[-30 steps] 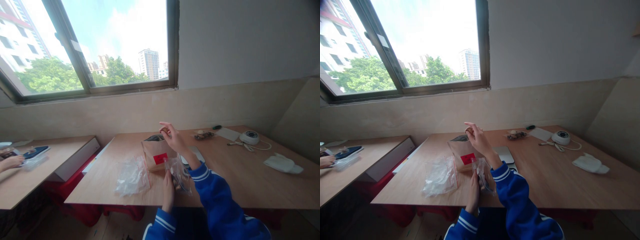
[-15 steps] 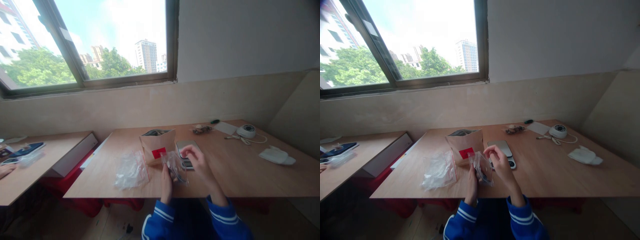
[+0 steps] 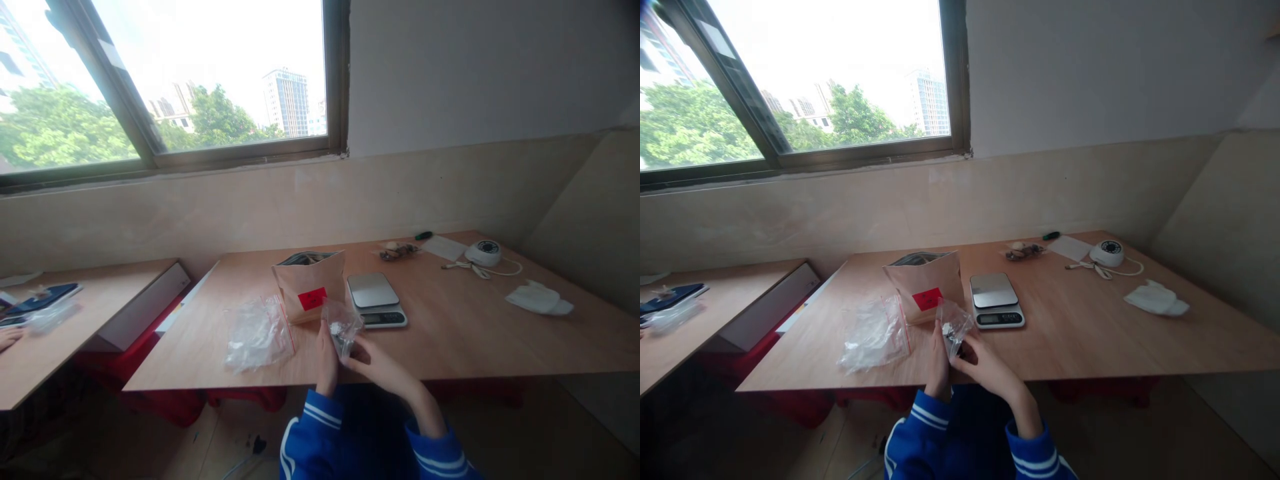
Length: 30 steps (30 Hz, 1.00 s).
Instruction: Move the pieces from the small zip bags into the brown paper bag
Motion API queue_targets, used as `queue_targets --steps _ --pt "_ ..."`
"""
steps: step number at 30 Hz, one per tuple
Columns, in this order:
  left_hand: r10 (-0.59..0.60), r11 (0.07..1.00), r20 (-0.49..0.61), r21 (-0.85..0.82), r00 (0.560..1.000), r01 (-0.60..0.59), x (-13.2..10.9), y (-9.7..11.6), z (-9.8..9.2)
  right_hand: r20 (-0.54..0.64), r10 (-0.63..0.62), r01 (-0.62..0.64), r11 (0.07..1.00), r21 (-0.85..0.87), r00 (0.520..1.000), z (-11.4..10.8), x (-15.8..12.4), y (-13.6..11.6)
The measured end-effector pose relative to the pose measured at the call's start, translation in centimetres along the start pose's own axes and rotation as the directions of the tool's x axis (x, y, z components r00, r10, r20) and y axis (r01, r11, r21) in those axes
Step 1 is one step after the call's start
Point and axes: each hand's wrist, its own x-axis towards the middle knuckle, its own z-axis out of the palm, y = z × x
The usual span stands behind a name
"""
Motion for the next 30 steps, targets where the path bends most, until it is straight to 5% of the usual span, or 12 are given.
queue_targets --steps 8,15,22,30 --pt "0.006 0.999 0.038 0.044 0.999 -0.007 0.0 0.1 -0.1 -0.006 0.064 -0.064 0.998 0.02 0.998 -0.4 -0.4 1.7" --pt "0.0 0.999 0.087 0.041 0.996 -0.003 0.1 0.4 0.1 -0.256 -0.096 0.072 0.992 -0.103 0.962 0.0 1.2 1.6" --pt "-0.007 0.999 0.054 0.039 0.999 0.005 -0.1 0.5 0.1 -0.166 -0.09 0.076 0.993 -0.089 0.982 0.3 0.7 1.6" --pt "-0.023 1.0 0.019 0.015 1.0 0.023 0.4 -0.3 0.1 -0.277 -0.091 0.071 0.994 -0.081 0.957 0.1 1.2 3.8"
